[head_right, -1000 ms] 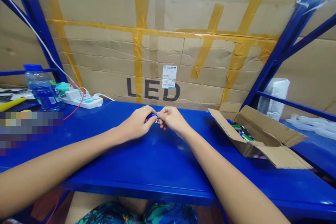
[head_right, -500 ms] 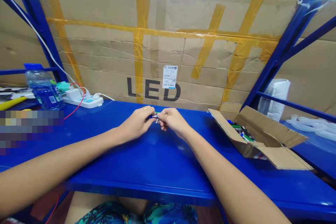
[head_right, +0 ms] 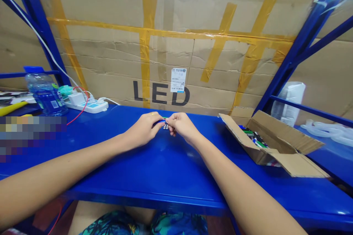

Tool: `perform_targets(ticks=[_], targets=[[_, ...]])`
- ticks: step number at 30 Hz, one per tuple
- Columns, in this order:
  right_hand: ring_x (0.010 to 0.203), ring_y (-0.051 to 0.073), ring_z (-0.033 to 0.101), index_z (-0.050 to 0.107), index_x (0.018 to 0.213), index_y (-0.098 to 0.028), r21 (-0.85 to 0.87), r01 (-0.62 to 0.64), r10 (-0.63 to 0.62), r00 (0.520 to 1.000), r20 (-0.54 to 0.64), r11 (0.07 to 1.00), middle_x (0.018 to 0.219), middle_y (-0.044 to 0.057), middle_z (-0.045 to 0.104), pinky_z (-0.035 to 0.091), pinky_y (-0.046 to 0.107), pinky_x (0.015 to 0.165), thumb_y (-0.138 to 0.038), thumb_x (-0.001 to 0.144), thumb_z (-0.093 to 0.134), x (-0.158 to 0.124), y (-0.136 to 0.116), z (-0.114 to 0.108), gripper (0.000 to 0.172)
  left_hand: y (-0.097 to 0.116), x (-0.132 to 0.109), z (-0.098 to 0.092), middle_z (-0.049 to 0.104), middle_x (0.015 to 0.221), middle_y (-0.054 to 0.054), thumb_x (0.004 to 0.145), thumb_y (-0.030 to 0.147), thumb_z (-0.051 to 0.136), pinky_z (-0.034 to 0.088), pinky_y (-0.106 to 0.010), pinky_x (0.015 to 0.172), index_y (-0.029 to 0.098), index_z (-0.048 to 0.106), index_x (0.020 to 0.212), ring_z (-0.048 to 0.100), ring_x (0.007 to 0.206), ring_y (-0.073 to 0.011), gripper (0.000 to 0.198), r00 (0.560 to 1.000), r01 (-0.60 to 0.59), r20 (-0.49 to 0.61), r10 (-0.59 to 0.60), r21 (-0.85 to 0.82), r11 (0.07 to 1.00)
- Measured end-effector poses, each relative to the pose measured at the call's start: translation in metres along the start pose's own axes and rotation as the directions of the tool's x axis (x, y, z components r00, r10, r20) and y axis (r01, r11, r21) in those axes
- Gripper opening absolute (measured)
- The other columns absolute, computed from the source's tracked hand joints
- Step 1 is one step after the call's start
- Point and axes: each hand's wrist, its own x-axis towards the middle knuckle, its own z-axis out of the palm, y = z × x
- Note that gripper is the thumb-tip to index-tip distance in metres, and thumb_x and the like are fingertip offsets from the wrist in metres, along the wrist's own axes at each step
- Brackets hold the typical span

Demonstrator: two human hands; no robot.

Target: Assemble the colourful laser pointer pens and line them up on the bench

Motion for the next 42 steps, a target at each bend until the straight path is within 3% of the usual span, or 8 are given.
perform_targets(ticks=[6,10,14,18,22,27,34,42], targets=[[0.045,0.011,0.051,0.050,0.069,-0.018,-0.056,0.007,-0.006,1.000,0.018,0.998,0.053,-0.001,0.057,0.041,0.024,0.044,-0.040,0.078,0.068,0.001,-0.005,-0.001,0.029,-0.003,0.001,0.003,0.066,0.087,-0.009,0.094,0.021,0.049,0.049,-0.035,0.080,0.014,0.066,0.087,0.061,0.084,-0.0206,0.019,1.000,0.011,-0.025,-0.012,-0.010,1.000],[0.048,0.013,0.053,0.057,0.083,-0.018,-0.314,0.023,-0.040,0.998,-0.048,0.949,0.060,0.001,0.061,0.039,0.026,0.047,-0.038,0.084,0.060,0.006,-0.009,-0.021,0.021,-0.006,0.004,0.002,0.069,0.096,-0.009,0.094,0.023,0.049,0.049,-0.038,0.086,0.015,0.065,0.094,0.063,0.093,-0.0229,0.018,0.994,0.099,-0.038,-0.101,-0.057,0.993],[0.055,0.014,0.052,0.060,0.061,-0.018,-0.754,-0.001,-0.092,0.992,-0.081,0.656,0.059,0.004,0.061,0.034,0.027,0.051,-0.027,0.074,0.070,0.010,0.000,-0.046,0.019,-0.007,0.004,-0.003,0.070,0.100,-0.010,0.094,0.022,0.047,0.049,-0.040,0.086,0.015,0.064,0.097,0.064,0.094,-0.0236,0.018,0.983,0.175,-0.034,-0.178,-0.094,0.980],[0.047,0.013,0.047,0.056,0.052,-0.021,-0.862,-0.078,-0.007,0.996,-0.094,0.501,0.052,0.002,0.057,0.030,0.027,0.047,-0.020,0.059,0.079,0.012,0.015,-0.054,0.024,-0.007,0.004,-0.005,0.070,0.101,-0.010,0.094,0.023,0.046,0.050,-0.040,0.086,0.015,0.062,0.097,0.063,0.094,-0.0238,0.018,0.986,0.163,-0.028,-0.167,-0.102,0.981],[0.035,0.007,0.035,0.047,0.046,-0.022,-0.834,-0.066,-0.027,0.995,-0.097,0.548,0.040,-0.005,0.042,0.025,0.025,0.041,-0.015,0.050,0.082,0.012,0.022,-0.050,0.036,-0.008,0.004,-0.004,0.069,0.103,-0.010,0.094,0.024,0.045,0.049,-0.040,0.086,0.016,0.061,0.098,0.063,0.095,-0.0242,0.019,0.993,0.120,-0.002,-0.120,-0.086,0.989],[0.036,0.009,0.035,0.050,0.047,-0.021,-0.835,-0.046,0.044,0.999,-0.026,0.548,0.040,-0.003,0.046,0.023,0.026,0.041,-0.008,0.058,0.068,0.004,0.012,-0.034,0.025,-0.008,0.002,-0.004,0.069,0.102,-0.009,0.091,0.025,0.047,0.049,-0.039,0.083,0.016,0.061,0.099,0.062,0.093,-0.0238,0.018,0.995,0.095,0.031,-0.092,-0.104,0.990],[0.052,0.011,0.049,0.062,0.064,-0.018,-0.475,0.157,-0.067,0.977,0.201,0.866,0.057,-0.002,0.057,0.036,0.025,0.051,-0.023,0.074,0.052,-0.001,-0.011,-0.024,0.015,-0.011,0.001,-0.004,0.070,0.094,-0.005,0.086,0.022,0.054,0.048,-0.031,0.073,0.018,0.064,0.097,0.062,0.083,-0.0187,0.016,1.000,0.024,0.025,-0.019,-0.224,0.974],[0.055,0.014,0.060,0.055,0.076,-0.018,-0.082,-0.041,0.059,0.969,0.238,0.996,0.066,0.003,0.064,0.039,0.024,0.044,-0.036,0.082,0.057,0.000,-0.006,-0.019,0.019,-0.016,0.002,-0.005,0.070,0.099,-0.002,0.086,0.019,0.056,0.048,-0.029,0.079,0.020,0.063,0.104,0.064,0.089,-0.0159,0.019,0.999,-0.035,0.022,0.048,-0.390,0.920]])
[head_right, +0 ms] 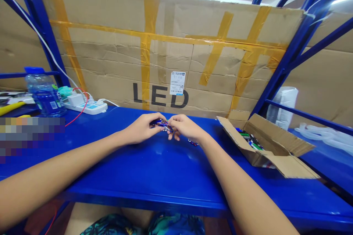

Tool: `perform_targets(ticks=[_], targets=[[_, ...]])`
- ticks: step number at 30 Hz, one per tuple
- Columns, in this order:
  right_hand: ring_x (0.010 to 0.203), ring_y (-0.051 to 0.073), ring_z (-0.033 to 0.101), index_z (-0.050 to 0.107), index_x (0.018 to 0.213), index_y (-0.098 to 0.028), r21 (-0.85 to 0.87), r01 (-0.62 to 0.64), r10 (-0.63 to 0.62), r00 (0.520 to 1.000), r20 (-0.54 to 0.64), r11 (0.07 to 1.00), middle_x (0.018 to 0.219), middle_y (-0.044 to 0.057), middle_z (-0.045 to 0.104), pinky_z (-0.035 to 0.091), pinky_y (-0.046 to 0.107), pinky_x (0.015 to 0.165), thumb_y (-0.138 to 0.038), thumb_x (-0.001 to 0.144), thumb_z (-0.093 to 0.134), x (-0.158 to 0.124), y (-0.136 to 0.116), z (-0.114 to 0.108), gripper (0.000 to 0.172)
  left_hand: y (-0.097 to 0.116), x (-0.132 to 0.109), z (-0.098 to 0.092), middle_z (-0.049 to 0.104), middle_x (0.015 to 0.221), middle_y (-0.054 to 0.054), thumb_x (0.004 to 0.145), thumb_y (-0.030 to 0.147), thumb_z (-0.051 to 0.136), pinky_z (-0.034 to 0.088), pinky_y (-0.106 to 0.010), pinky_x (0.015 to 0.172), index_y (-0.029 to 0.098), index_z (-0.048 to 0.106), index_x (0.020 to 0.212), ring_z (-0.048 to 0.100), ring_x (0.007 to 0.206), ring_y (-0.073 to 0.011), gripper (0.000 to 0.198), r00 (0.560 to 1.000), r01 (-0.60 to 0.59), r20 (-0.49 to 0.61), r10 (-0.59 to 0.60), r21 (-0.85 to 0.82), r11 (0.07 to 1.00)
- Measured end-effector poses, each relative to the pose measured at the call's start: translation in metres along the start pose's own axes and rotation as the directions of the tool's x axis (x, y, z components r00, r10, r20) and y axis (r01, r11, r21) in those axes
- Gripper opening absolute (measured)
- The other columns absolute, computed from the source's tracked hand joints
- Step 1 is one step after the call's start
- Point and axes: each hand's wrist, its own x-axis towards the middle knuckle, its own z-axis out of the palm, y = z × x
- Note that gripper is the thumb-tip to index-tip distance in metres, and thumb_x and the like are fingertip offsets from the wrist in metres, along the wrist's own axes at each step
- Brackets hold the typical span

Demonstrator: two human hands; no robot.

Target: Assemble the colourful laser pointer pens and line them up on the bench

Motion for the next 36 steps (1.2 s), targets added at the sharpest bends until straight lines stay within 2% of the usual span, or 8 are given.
perform_targets(ticks=[2,6,10,15,20,25,29,36], targets=[[0.054,0.014,0.059,0.053,0.075,-0.018,0.099,-0.015,0.014,1.000,0.012,0.995,0.065,0.001,0.060,0.038,0.023,0.043,-0.039,0.081,0.062,-0.001,0.000,0.005,0.024,-0.001,0.001,-0.001,0.070,0.099,-0.002,0.087,0.019,0.056,0.047,-0.029,0.080,0.020,0.063,0.103,0.063,0.090,-0.0156,0.017,1.000,-0.026,-0.008,0.026,0.012,1.000],[0.049,0.009,0.046,0.051,0.076,-0.018,0.250,-0.054,0.042,0.998,0.055,0.967,0.062,-0.004,0.048,0.035,0.023,0.044,-0.041,0.080,0.067,-0.002,-0.003,0.013,0.028,-0.003,0.003,-0.004,0.068,0.088,-0.002,0.087,0.019,0.057,0.046,-0.029,0.077,0.019,0.064,0.090,0.061,0.083,-0.0158,0.008,0.999,-0.025,-0.043,0.030,0.104,0.994],[0.054,0.009,0.043,0.054,0.080,-0.017,0.324,-0.056,0.019,0.993,0.115,0.944,0.066,-0.003,0.046,0.038,0.024,0.048,-0.038,0.079,0.068,-0.002,-0.005,0.014,0.026,-0.006,0.004,-0.005,0.066,0.084,-0.002,0.086,0.019,0.059,0.044,-0.029,0.074,0.017,0.064,0.086,0.059,0.080,-0.0157,0.005,0.996,-0.007,-0.086,0.019,0.135,0.991],[0.052,0.008,0.037,0.055,0.074,-0.016,0.214,0.057,-0.059,0.998,0.000,0.975,0.061,-0.004,0.041,0.035,0.024,0.048,-0.037,0.079,0.065,0.001,-0.003,0.015,0.024,-0.007,0.003,-0.003,0.064,0.082,-0.001,0.086,0.017,0.060,0.043,-0.028,0.072,0.017,0.063,0.083,0.058,0.077,-0.0150,0.004,0.994,-0.013,-0.104,0.030,0.155,0.988],[0.046,0.009,0.036,0.052,0.073,-0.018,-0.038,0.110,-0.114,0.986,-0.123,0.993,0.052,-0.006,0.040,0.031,0.024,0.046,-0.036,0.084,0.054,0.006,0.005,0.020,0.021,-0.005,0.002,0.000,0.064,0.082,-0.002,0.085,0.014,0.058,0.042,-0.028,0.073,0.017,0.063,0.083,0.058,0.078,-0.0155,0.006,0.992,-0.035,-0.114,0.052,0.143,0.989],[0.047,0.010,0.043,0.053,0.077,-0.018,-0.214,0.098,-0.136,0.976,-0.171,0.972,0.054,-0.005,0.046,0.031,0.023,0.046,-0.032,0.087,0.046,0.008,0.006,0.020,0.019,-0.002,0.001,0.000,0.064,0.085,-0.003,0.086,0.025,0.060,0.043,-0.030,0.071,0.018,0.058,0.087,0.058,0.079,-0.0178,0.008,0.994,0.065,-0.098,-0.053,0.124,0.990],[0.048,0.010,0.044,0.059,0.081,-0.016,-0.239,0.098,-0.151,0.966,-0.211,0.966,0.057,-0.003,0.050,0.032,0.023,0.047,-0.028,0.084,0.048,0.010,0.007,0.017,0.016,0.001,-0.001,0.001,0.064,0.094,-0.005,0.089,0.034,0.055,0.045,-0.033,0.073,0.020,0.051,0.099,0.060,0.084,-0.0201,0.018,0.994,0.101,-0.044,-0.096,0.135,0.986],[0.045,0.010,0.041,0.067,0.081,-0.014,-0.137,0.118,-0.155,0.941,-0.300,0.984,0.053,-0.002,0.050,0.033,0.025,0.047,-0.024,0.076,0.050,0.017,0.015,0.016,0.021,0.000,-0.004,0.002,0.067,0.103,-0.008,0.095,0.028,0.044,0.046,-0.037,0.079,0.020,0.054,0.102,0.062,0.093,-0.0239,0.015,0.999,0.035,0.019,-0.045,0.361,0.932]])
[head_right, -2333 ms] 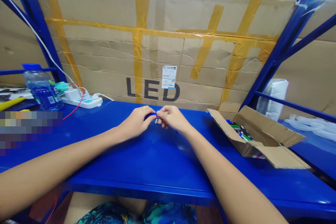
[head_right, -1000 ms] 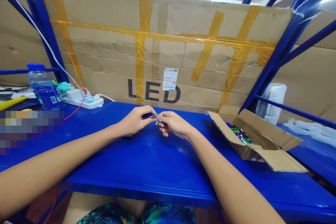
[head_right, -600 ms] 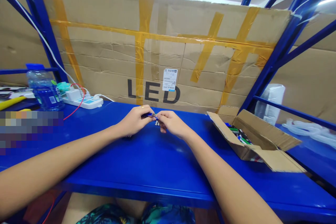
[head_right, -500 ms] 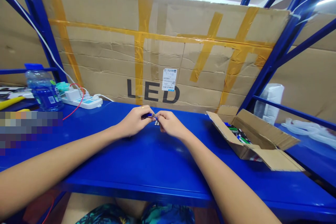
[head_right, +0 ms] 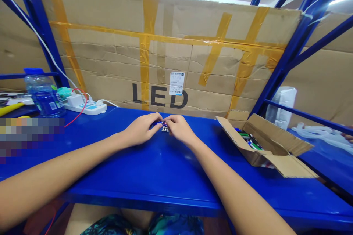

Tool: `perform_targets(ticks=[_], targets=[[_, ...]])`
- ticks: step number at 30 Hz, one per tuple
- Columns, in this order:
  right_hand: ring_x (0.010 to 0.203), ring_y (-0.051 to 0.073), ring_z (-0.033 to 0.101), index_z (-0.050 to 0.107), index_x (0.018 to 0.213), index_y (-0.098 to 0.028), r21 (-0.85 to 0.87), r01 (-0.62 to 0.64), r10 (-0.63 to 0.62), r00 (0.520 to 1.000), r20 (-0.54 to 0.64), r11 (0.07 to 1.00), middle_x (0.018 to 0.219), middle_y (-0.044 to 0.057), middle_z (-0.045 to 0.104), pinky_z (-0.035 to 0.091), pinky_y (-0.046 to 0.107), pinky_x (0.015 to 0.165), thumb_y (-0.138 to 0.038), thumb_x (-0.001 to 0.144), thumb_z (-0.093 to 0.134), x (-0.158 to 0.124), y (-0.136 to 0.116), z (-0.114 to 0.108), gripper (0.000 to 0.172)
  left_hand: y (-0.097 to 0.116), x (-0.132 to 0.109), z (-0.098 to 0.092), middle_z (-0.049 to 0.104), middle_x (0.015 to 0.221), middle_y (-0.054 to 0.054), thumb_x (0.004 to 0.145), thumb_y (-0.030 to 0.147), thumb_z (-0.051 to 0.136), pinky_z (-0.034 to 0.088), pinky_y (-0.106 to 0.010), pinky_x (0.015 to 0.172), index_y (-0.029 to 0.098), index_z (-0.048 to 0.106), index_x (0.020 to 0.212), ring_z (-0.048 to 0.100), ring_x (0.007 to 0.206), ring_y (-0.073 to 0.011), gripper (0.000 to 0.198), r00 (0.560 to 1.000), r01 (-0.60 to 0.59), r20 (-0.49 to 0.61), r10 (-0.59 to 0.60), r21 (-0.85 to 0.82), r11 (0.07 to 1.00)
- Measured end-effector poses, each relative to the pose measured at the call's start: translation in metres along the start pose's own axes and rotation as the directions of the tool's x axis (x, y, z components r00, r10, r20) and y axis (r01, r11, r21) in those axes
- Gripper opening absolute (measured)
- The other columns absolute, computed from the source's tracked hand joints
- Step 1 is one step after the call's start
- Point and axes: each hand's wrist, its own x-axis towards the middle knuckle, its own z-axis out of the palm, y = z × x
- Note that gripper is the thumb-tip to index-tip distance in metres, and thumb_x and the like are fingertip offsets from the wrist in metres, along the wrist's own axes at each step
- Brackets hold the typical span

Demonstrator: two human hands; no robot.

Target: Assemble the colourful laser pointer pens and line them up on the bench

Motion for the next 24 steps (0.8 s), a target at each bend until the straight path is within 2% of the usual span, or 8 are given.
perform_targets(ticks=[4,8,12,15,19,22,24], targets=[[0.044,0.009,0.040,0.070,0.078,-0.012,0.052,-0.029,0.032,0.998,-0.061,0.998,0.053,-0.002,0.050,0.031,0.024,0.046,-0.022,0.071,0.048,-0.001,-0.002,0.005,0.024,0.002,0.000,0.001,0.069,0.101,-0.007,0.095,0.030,0.046,0.048,-0.035,0.078,0.018,0.058,0.101,0.065,0.093,-0.0242,0.018,1.000,-0.015,-0.011,0.016,0.107,0.994],[0.044,0.010,0.041,0.072,0.080,-0.012,0.026,-0.034,0.037,0.990,-0.136,0.999,0.053,-0.001,0.053,0.031,0.025,0.046,-0.024,0.073,0.048,-0.003,-0.005,0.012,0.028,0.008,0.000,0.004,0.069,0.104,-0.009,0.096,0.030,0.044,0.048,-0.035,0.076,0.017,0.059,0.104,0.066,0.094,-0.0252,0.022,1.000,-0.013,-0.016,0.017,0.224,0.974],[0.051,0.014,0.050,0.074,0.080,-0.012,-0.108,-0.009,-0.012,0.982,-0.188,0.994,0.056,0.003,0.059,0.037,0.027,0.051,-0.027,0.078,0.047,-0.006,-0.009,0.015,0.030,0.014,0.000,0.006,0.068,0.102,-0.010,0.096,0.031,0.043,0.047,-0.034,0.069,0.018,0.060,0.109,0.067,0.088,-0.0253,0.025,1.000,0.013,-0.013,-0.009,0.346,0.938],[0.058,0.018,0.056,0.075,0.084,-0.013,-0.213,-0.011,-0.035,0.977,-0.209,0.977,0.059,0.005,0.063,0.042,0.028,0.057,-0.026,0.081,0.046,-0.007,-0.010,0.014,0.032,0.015,0.000,0.006,0.068,0.100,-0.009,0.096,0.030,0.043,0.046,-0.033,0.067,0.019,0.061,0.109,0.067,0.085,-0.0245,0.025,0.999,0.047,-0.026,-0.040,0.379,0.924],[0.058,0.018,0.057,0.074,0.088,-0.013,-0.189,-0.038,-0.009,0.970,-0.242,0.981,0.062,0.005,0.064,0.044,0.030,0.057,-0.025,0.080,0.048,-0.003,-0.008,0.010,0.030,0.006,0.002,0.002,0.068,0.101,-0.008,0.094,0.031,0.047,0.047,-0.033,0.071,0.020,0.062,0.106,0.066,0.089,-0.0240,0.022,0.995,0.102,-0.048,-0.092,0.297,0.949],[0.049,0.015,0.051,0.071,0.087,-0.014,-0.050,-0.072,0.058,0.967,-0.247,0.996,0.056,0.001,0.058,0.041,0.028,0.049,-0.020,0.076,0.050,0.001,-0.006,0.003,0.025,-0.006,0.006,0.000,0.069,0.103,-0.006,0.089,0.031,0.057,0.047,-0.033,0.077,0.020,0.063,0.104,0.064,0.092,-0.0224,0.019,0.989,0.139,-0.071,-0.133,0.091,0.986],[0.042,0.013,0.045,0.068,0.086,-0.013,0.073,-0.101,0.115,0.966,-0.230,0.992,0.052,-0.002,0.052,0.037,0.027,0.044,-0.017,0.074,0.051,0.003,-0.005,-0.003,0.022,-0.014,0.008,-0.002,0.070,0.098,-0.004,0.085,0.029,0.062,0.047,-0.032,0.075,0.020,0.064,0.102,0.063,0.085,-0.0195,0.019,0.982,0.174,-0.065,-0.178,-0.073,0.982]])
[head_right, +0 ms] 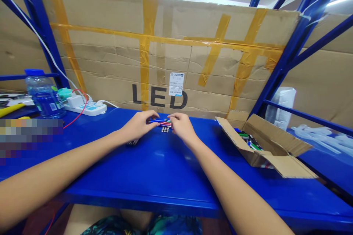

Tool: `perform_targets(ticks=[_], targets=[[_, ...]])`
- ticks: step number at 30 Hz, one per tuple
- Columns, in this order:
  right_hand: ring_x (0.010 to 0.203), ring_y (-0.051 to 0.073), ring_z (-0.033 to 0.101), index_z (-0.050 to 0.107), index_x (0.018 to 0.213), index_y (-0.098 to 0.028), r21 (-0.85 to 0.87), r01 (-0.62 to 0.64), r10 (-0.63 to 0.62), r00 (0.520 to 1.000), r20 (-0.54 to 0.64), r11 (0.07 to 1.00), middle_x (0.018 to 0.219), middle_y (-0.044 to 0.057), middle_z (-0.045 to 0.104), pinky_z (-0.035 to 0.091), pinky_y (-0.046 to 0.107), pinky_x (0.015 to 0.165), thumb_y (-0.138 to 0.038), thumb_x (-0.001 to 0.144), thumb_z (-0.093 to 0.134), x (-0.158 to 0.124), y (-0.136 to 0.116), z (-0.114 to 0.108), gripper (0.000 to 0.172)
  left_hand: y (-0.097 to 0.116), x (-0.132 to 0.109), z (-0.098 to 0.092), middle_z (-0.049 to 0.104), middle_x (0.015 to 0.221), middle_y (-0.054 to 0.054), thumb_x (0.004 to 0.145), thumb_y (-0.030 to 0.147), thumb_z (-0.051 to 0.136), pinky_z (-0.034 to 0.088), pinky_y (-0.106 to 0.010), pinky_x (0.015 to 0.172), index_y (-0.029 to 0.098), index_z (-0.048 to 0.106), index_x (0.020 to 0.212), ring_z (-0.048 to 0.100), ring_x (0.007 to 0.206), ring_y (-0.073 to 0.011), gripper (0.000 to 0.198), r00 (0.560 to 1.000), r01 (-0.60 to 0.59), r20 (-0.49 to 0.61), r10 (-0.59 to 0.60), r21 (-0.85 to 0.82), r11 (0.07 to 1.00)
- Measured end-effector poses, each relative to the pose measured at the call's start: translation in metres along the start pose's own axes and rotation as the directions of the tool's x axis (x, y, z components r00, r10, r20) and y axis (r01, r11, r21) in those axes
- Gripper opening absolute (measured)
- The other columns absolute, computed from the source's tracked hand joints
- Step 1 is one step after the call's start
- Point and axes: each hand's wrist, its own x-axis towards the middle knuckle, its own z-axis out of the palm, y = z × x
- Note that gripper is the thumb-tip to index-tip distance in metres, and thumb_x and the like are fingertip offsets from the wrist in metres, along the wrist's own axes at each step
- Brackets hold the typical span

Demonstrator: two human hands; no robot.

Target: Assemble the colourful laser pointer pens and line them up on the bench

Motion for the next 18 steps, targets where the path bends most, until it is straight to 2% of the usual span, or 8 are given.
perform_targets(ticks=[4,7,9,13,16,18], targets=[[0.041,0.010,0.042,0.065,0.083,-0.012,0.168,-0.075,0.069,0.997,0.044,0.983,0.050,-0.003,0.046,0.033,0.025,0.040,-0.014,0.071,0.054,0.003,-0.002,-0.010,0.016,-0.011,0.006,-0.006,0.069,0.087,-0.004,0.082,0.027,0.062,0.046,-0.031,0.073,0.017,0.067,0.096,0.060,0.077,-0.0173,0.018,0.997,0.074,-0.012,-0.078,-0.213,0.974],[0.044,0.010,0.042,0.065,0.083,-0.012,0.196,-0.130,0.103,0.984,0.144,0.972,0.052,-0.003,0.046,0.033,0.024,0.041,-0.017,0.073,0.059,0.002,-0.003,-0.013,0.013,-0.014,0.008,-0.010,0.070,0.088,-0.005,0.082,0.030,0.061,0.046,-0.032,0.075,0.015,0.067,0.093,0.061,0.080,-0.0177,0.019,0.993,0.108,-0.006,-0.117,-0.343,0.933],[0.046,0.010,0.044,0.065,0.084,-0.013,0.166,-0.137,0.095,0.967,0.238,0.977,0.054,-0.003,0.047,0.035,0.024,0.042,-0.026,0.076,0.063,0.000,-0.004,-0.014,0.015,-0.014,0.008,-0.012,0.068,0.081,-0.004,0.083,0.034,0.060,0.046,-0.031,0.071,0.015,0.067,0.090,0.060,0.075,-0.0168,0.022,0.991,0.126,0.020,-0.130,-0.410,0.904],[0.054,0.011,0.052,0.064,0.081,-0.014,0.037,-0.060,0.040,0.912,0.409,0.998,0.060,-0.001,0.054,0.044,0.025,0.051,-0.045,0.078,0.067,-0.006,-0.005,-0.015,0.032,-0.009,0.006,-0.013,0.065,0.072,-0.003,0.084,0.041,0.059,0.044,-0.028,0.064,0.015,0.066,0.083,0.057,0.066,-0.0148,0.027,0.993,0.121,0.052,-0.110,-0.472,0.873],[0.058,0.012,0.056,0.062,0.076,-0.015,-0.011,-0.011,0.014,0.876,0.483,1.000,0.063,0.001,0.059,0.049,0.027,0.058,-0.044,0.079,0.067,-0.009,-0.006,-0.014,0.030,-0.005,0.004,-0.012,0.063,0.069,-0.002,0.084,0.043,0.059,0.043,-0.027,0.062,0.015,0.067,0.083,0.055,0.065,-0.0141,0.030,0.992,0.119,0.103,-0.078,-0.497,0.860],[0.056,0.011,0.056,0.062,0.076,-0.015,-0.014,-0.016,0.021,0.865,0.501,1.000,0.061,0.000,0.059,0.048,0.026,0.058,-0.041,0.078,0.067,-0.011,-0.006,-0.013,0.027,-0.004,0.002,-0.011,0.062,0.067,-0.001,0.084,0.044,0.060,0.043,-0.027,0.062,0.015,0.068,0.083,0.055,0.064,-0.0140,0.031,0.990,0.116,0.127,-0.060,-0.505,0.855]])
